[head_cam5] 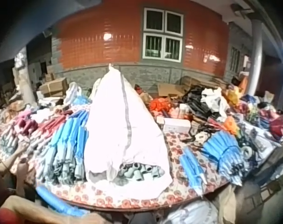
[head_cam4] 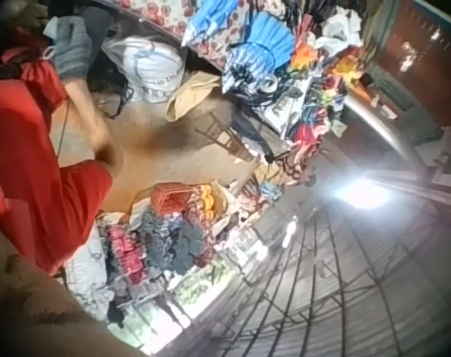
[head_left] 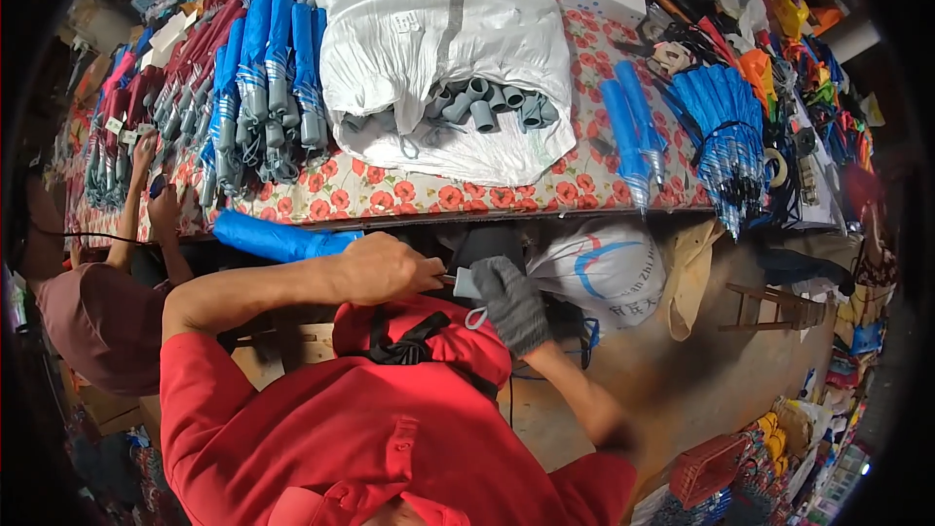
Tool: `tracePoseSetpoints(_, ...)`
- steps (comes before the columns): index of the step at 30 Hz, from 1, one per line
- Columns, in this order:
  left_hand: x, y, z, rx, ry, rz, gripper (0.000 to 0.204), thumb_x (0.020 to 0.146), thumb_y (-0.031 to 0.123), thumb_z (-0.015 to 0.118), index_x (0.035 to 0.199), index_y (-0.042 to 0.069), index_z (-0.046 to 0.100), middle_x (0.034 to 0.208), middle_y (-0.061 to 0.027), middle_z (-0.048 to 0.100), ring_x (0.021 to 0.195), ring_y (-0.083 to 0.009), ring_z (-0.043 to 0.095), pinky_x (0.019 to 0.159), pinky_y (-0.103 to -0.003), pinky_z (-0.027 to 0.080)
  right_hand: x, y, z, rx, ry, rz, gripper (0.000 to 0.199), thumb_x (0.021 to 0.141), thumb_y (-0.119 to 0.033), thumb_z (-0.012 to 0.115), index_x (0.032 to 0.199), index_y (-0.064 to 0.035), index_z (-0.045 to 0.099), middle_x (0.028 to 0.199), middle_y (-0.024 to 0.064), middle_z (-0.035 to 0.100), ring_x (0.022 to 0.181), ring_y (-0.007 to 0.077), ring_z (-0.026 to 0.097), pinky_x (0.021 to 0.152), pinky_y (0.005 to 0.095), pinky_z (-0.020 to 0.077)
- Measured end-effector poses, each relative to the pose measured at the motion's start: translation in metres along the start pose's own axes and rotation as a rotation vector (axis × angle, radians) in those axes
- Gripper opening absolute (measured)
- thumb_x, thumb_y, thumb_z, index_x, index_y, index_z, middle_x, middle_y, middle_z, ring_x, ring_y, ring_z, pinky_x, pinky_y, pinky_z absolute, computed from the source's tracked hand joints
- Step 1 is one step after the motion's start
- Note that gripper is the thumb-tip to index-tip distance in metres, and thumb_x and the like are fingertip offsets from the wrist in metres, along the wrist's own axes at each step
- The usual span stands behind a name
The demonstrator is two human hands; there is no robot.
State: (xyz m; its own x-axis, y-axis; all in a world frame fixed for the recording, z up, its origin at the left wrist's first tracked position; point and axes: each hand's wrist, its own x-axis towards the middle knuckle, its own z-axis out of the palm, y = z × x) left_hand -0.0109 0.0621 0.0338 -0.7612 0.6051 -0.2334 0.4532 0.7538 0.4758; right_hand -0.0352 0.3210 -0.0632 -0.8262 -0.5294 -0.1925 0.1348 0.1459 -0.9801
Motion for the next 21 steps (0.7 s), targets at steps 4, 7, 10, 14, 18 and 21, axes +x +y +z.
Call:
tracePoseSetpoints(4, -0.008, 0.002, -0.020, -0.782, -0.303, 0.065, 0.026, 0.099, 0.029, 0.055, 0.109, 0.005, 0.059, 0.080, -0.0133, 0.068, 0.066, -0.0353, 0.066, 0.055, -0.047, 0.050, -0.005, -0.087, -0.018, -0.875, -0.106, -0.868, 0.040, 0.084, -0.024, 0.075, 0.117, -0.0038, 0.064, 0.106, 0.0165, 0.068, 0.094, 0.0327, 0.067, 0.083, 0.0421, 0.0540)
tracePoseSetpoints(7, -0.005, 0.006, -0.017, -0.316, -0.063, 0.144, 0.028, 0.100, 0.029, 0.055, 0.112, 0.005, 0.059, 0.081, -0.0118, 0.068, 0.066, -0.0332, 0.067, 0.055, -0.046, 0.051, -0.017, -0.058, -0.008, -0.518, -0.090, -0.565, 0.040, 0.083, -0.024, 0.074, 0.117, -0.0045, 0.064, 0.101, 0.0146, 0.067, 0.093, 0.0311, 0.065, 0.082, 0.0410, 0.0536)
tracePoseSetpoints(10, -0.003, 0.013, -0.014, 0.048, 0.068, 0.135, 0.028, 0.100, 0.030, 0.055, 0.114, 0.005, 0.060, 0.080, -0.0117, 0.067, 0.066, -0.0329, 0.067, 0.055, -0.045, 0.050, -0.003, -0.018, 0.004, -0.721, -0.022, -0.509, 0.053, 0.076, -0.024, 0.077, 0.122, -0.0029, 0.061, 0.117, 0.0172, 0.064, 0.105, 0.0323, 0.063, 0.089, 0.0437, 0.0517)
tracePoseSetpoints(14, -0.002, 0.005, 0.001, 0.185, 0.062, 0.052, 0.028, 0.101, 0.031, 0.055, 0.114, 0.006, 0.061, 0.076, -0.0128, 0.066, 0.066, -0.0345, 0.066, 0.055, -0.045, 0.049, 0.002, -0.024, 0.004, -0.213, -0.007, 0.061, 0.043, 0.080, -0.024, 0.076, 0.115, -0.0038, 0.063, 0.104, 0.0167, 0.066, 0.091, 0.0335, 0.065, 0.079, 0.0444, 0.0536)
tracePoseSetpoints(18, -0.005, -0.004, -0.007, -0.289, -0.068, 0.075, 0.028, 0.101, 0.032, 0.054, 0.112, 0.006, 0.060, 0.076, -0.0136, 0.066, 0.065, -0.0357, 0.064, 0.054, -0.046, 0.049, 0.001, -0.094, -0.013, -0.578, -0.115, -0.540, 0.031, 0.086, -0.023, 0.074, 0.109, -0.0048, 0.064, 0.090, 0.0153, 0.067, 0.080, 0.0327, 0.067, 0.073, 0.0416, 0.0553)
tracePoseSetpoints(21, -0.006, 0.003, -0.019, -0.786, -0.309, 0.145, 0.028, 0.102, 0.032, 0.053, 0.108, 0.006, 0.060, 0.074, -0.0151, 0.065, 0.065, -0.0374, 0.064, 0.053, -0.048, 0.049, -0.008, -0.092, -0.016, -0.794, -0.135, -0.847, 0.029, 0.087, -0.022, 0.073, 0.108, -0.0050, 0.064, 0.091, 0.0144, 0.067, 0.082, 0.0315, 0.065, 0.077, 0.0402, 0.0548)
